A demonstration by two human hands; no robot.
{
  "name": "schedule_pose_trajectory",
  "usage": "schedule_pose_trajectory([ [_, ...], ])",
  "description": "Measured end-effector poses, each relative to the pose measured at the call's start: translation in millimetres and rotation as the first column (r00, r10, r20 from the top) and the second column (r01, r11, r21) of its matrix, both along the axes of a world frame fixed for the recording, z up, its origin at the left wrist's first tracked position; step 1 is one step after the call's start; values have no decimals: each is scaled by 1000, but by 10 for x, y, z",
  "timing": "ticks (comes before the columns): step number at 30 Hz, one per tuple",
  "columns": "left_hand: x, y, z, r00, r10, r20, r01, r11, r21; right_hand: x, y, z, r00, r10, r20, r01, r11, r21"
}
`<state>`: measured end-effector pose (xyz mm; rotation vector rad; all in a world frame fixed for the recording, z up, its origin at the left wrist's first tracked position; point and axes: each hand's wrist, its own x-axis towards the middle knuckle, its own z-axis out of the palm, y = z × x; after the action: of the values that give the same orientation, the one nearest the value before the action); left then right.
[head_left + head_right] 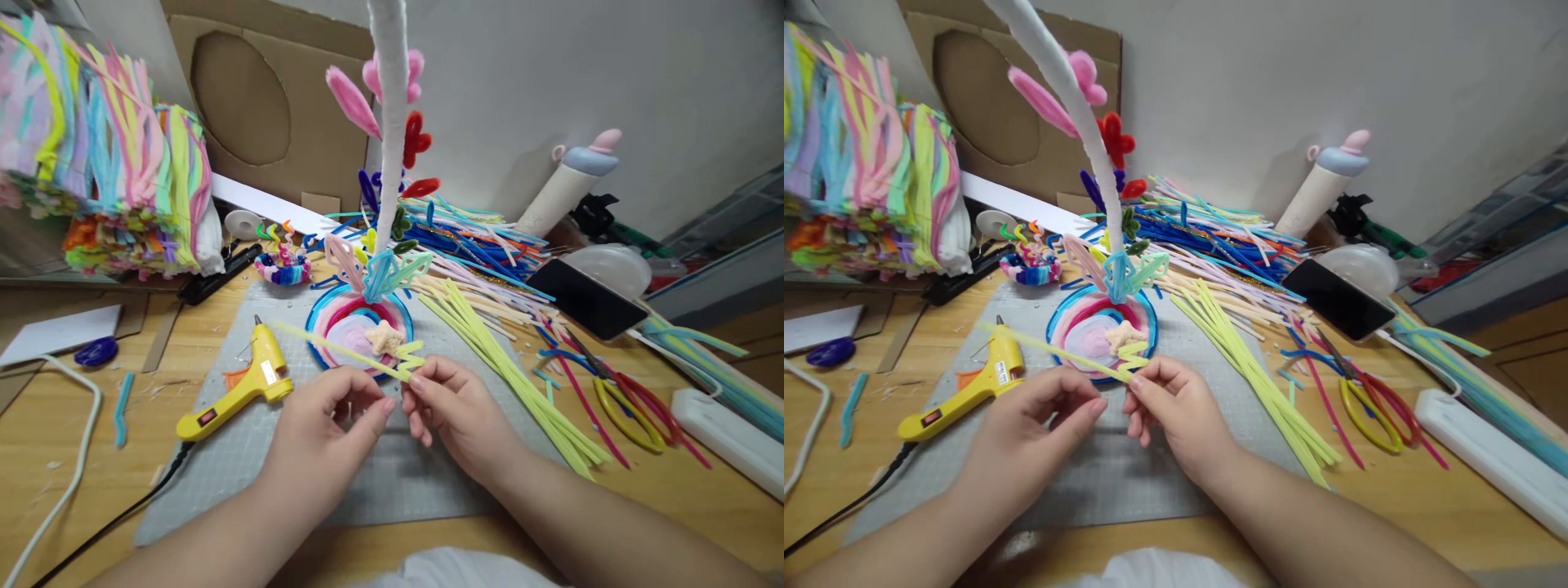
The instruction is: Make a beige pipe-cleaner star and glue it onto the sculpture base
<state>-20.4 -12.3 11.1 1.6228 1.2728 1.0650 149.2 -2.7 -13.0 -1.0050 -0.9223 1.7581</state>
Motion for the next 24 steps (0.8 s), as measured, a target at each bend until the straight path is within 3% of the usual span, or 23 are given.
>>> schedule_pose_trajectory([
  [2,50,26,-33,970,18,242,52,959,-279,-18,-32,5,999,24,22,-23,1000,-7],
  [4,76,59,-54,910,74,407,111,903,-414,-40,-59,17,996,45,73,-45,999,-13],
  [8,61,98,-73,879,131,459,141,848,-512,-69,-83,49,981,70,181,-71,997,1],
  [12,31,108,-84,900,73,431,182,834,-521,-73,-72,50,976,128,176,-127,992,-21],
  [16,39,96,-81,899,-34,437,257,849,-461,-66,-51,28,980,172,97,-169,985,-36],
  [18,45,83,-74,913,-72,403,237,895,-378,-57,-42,24,989,142,40,-139,989,-59],
  [21,41,66,-59,984,-94,152,116,984,-138,-40,-35,30,993,116,-35,-119,986,-115],
  [24,26,55,-46,996,-78,-51,83,991,105,-25,-42,37,990,127,-56,-134,983,-129],
])
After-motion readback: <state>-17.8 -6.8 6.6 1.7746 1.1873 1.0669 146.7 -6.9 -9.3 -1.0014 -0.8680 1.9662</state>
